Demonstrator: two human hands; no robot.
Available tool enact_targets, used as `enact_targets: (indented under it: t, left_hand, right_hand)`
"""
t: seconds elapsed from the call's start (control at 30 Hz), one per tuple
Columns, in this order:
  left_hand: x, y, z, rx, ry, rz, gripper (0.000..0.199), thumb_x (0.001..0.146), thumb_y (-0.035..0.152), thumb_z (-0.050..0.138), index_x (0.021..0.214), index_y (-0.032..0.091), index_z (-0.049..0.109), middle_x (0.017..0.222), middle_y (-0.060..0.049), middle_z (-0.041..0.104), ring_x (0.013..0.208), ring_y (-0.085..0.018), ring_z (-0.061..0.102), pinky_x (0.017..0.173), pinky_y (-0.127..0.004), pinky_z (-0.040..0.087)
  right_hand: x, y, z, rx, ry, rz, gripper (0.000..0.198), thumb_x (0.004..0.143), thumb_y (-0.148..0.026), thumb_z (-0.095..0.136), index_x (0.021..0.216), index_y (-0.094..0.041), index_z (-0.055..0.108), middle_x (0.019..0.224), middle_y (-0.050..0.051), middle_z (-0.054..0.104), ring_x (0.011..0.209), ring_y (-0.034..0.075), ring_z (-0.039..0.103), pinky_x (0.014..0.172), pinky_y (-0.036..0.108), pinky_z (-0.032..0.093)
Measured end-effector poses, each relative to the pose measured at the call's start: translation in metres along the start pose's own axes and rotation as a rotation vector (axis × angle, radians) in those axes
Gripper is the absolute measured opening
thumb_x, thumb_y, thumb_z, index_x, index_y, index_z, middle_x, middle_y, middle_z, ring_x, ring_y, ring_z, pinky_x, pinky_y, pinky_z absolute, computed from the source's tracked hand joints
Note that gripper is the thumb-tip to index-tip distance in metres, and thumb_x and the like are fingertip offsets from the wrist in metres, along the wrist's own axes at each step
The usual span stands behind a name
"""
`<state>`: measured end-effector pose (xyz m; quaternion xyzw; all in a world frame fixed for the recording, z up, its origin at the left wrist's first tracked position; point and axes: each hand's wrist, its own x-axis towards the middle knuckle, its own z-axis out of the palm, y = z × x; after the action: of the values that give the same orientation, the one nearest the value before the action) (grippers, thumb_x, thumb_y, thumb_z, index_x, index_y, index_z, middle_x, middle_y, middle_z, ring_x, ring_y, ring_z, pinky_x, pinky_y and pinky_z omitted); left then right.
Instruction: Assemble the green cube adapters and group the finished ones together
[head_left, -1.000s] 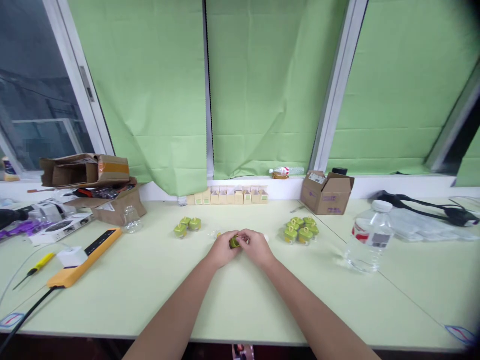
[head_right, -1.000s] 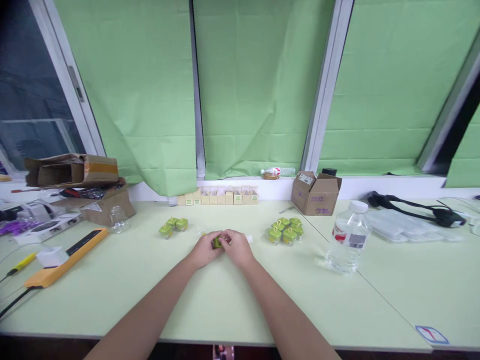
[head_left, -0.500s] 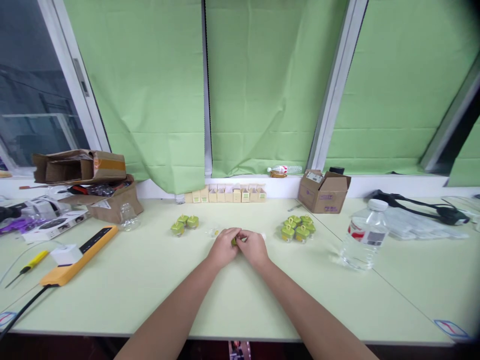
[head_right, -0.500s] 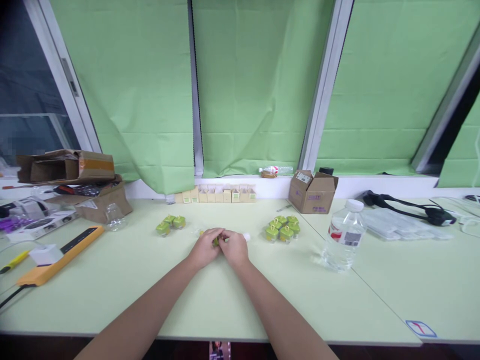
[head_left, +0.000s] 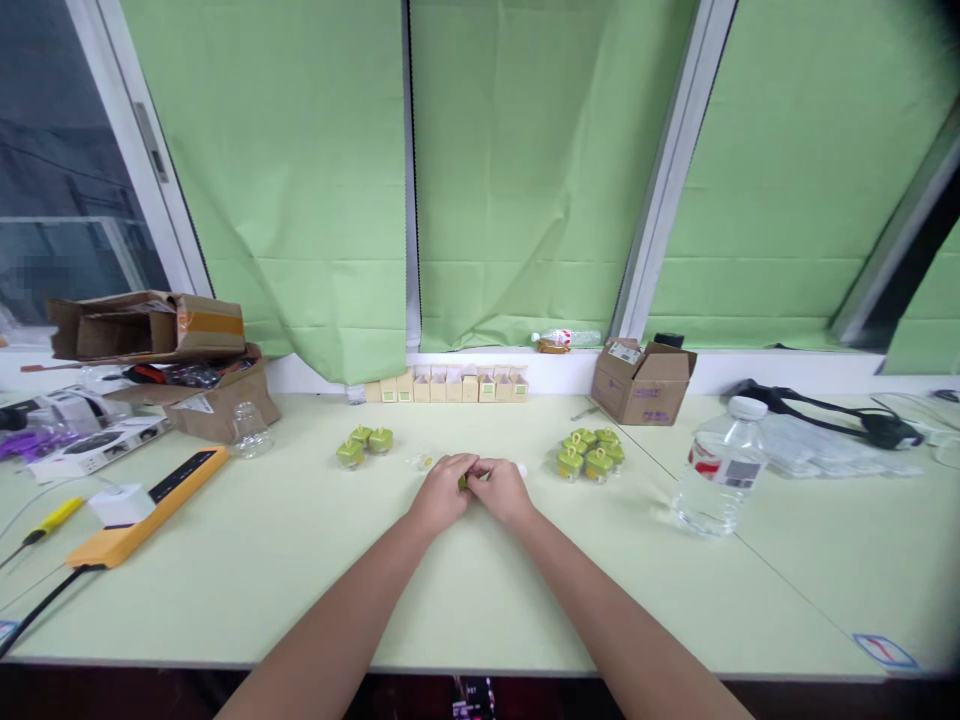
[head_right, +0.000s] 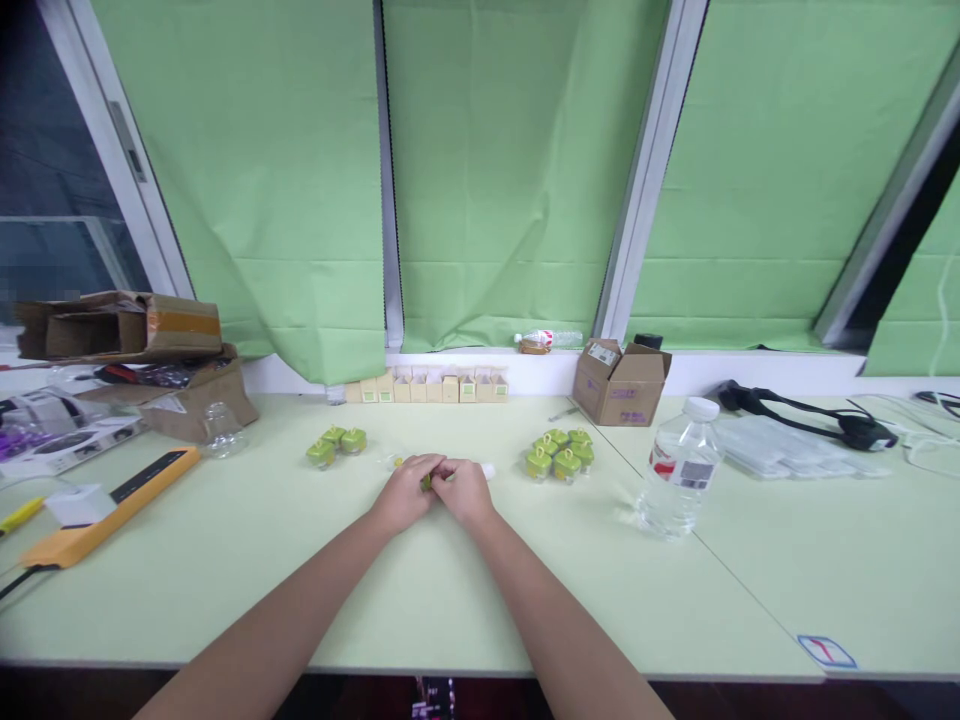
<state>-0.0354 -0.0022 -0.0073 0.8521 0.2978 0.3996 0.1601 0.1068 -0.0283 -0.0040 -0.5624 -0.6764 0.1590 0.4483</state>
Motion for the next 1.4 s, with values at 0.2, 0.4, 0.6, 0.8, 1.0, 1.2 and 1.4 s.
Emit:
enact_targets:
  t: [0.2, 0.4, 0.6, 0.8, 1.0, 1.2, 1.4]
  left_hand:
    - [-0.001, 0.003, -0.002, 0.053, -0.025, 0.028, 0.04, 0.067, -0.004, 0.051, 0.097, 0.02, 0.064, 0.098, -0.003, 0.069, 0.088, -0.02, 0.055, 0.081, -0.033, 0.044]
    - [0.0, -0.001, 0.001, 0.05, -0.012, 0.044, 0.052, 0.067, -0.004, 0.051, 0.111, 0.02, 0.065, 0.112, -0.005, 0.069, 0.095, -0.021, 0.057, 0.089, -0.036, 0.044]
    - [0.0, -0.003, 0.001, 0.036, 0.01, 0.042, 0.059, 0.067, -0.004, 0.051, 0.119, 0.021, 0.063, 0.119, -0.004, 0.067, 0.101, -0.021, 0.058, 0.093, -0.038, 0.044]
    - [0.002, -0.011, -0.003, 0.0, 0.102, -0.029, 0.055, 0.073, 0.002, 0.056, 0.123, 0.022, 0.062, 0.121, -0.004, 0.066, 0.108, -0.022, 0.057, 0.097, -0.038, 0.044]
    - [0.002, -0.01, -0.006, 0.007, 0.087, 0.011, 0.052, 0.074, 0.002, 0.059, 0.121, 0.025, 0.063, 0.117, -0.003, 0.068, 0.104, -0.021, 0.058, 0.094, -0.038, 0.046]
    - [0.002, -0.008, -0.007, 0.002, 0.078, 0.041, 0.051, 0.073, 0.001, 0.06, 0.119, 0.023, 0.063, 0.117, -0.004, 0.067, 0.104, -0.021, 0.056, 0.093, -0.037, 0.046]
    - [0.002, -0.002, -0.008, -0.026, 0.066, 0.055, 0.051, 0.072, -0.001, 0.058, 0.117, 0.023, 0.063, 0.116, -0.003, 0.067, 0.104, -0.02, 0.055, 0.092, -0.036, 0.047]
  right_hand:
    - [0.0, 0.003, 0.001, 0.004, -0.018, 0.013, 0.017, 0.069, -0.02, 0.051, 0.061, -0.018, 0.065, 0.061, -0.001, 0.066, 0.062, 0.015, 0.06, 0.06, 0.023, 0.039]
    - [0.001, 0.006, 0.004, -0.043, 0.018, -0.041, 0.017, 0.072, -0.019, 0.051, 0.059, -0.019, 0.063, 0.063, 0.0, 0.065, 0.063, 0.015, 0.059, 0.062, 0.024, 0.039]
    - [0.0, 0.004, 0.006, -0.049, 0.055, -0.052, 0.02, 0.077, -0.021, 0.051, 0.062, -0.02, 0.065, 0.066, 0.001, 0.067, 0.062, 0.015, 0.057, 0.062, 0.024, 0.039]
    - [0.003, -0.002, -0.001, 0.114, -0.027, -0.045, 0.023, 0.085, -0.028, 0.051, 0.09, -0.023, 0.072, 0.085, 0.001, 0.073, 0.071, 0.016, 0.063, 0.066, 0.026, 0.045]
    - [0.006, 0.003, -0.003, 0.229, -0.04, 0.025, 0.02, 0.08, -0.03, 0.058, 0.091, -0.021, 0.073, 0.087, 0.003, 0.073, 0.081, 0.019, 0.066, 0.074, 0.029, 0.049]
    - [0.006, 0.005, -0.001, 0.25, -0.03, 0.035, 0.02, 0.079, -0.03, 0.057, 0.084, -0.019, 0.073, 0.079, 0.002, 0.073, 0.072, 0.018, 0.065, 0.067, 0.027, 0.048]
    - [0.002, -0.005, -0.003, 0.201, 0.02, 0.062, 0.018, 0.078, -0.03, 0.057, 0.078, -0.021, 0.073, 0.077, 0.0, 0.072, 0.071, 0.017, 0.065, 0.069, 0.027, 0.047]
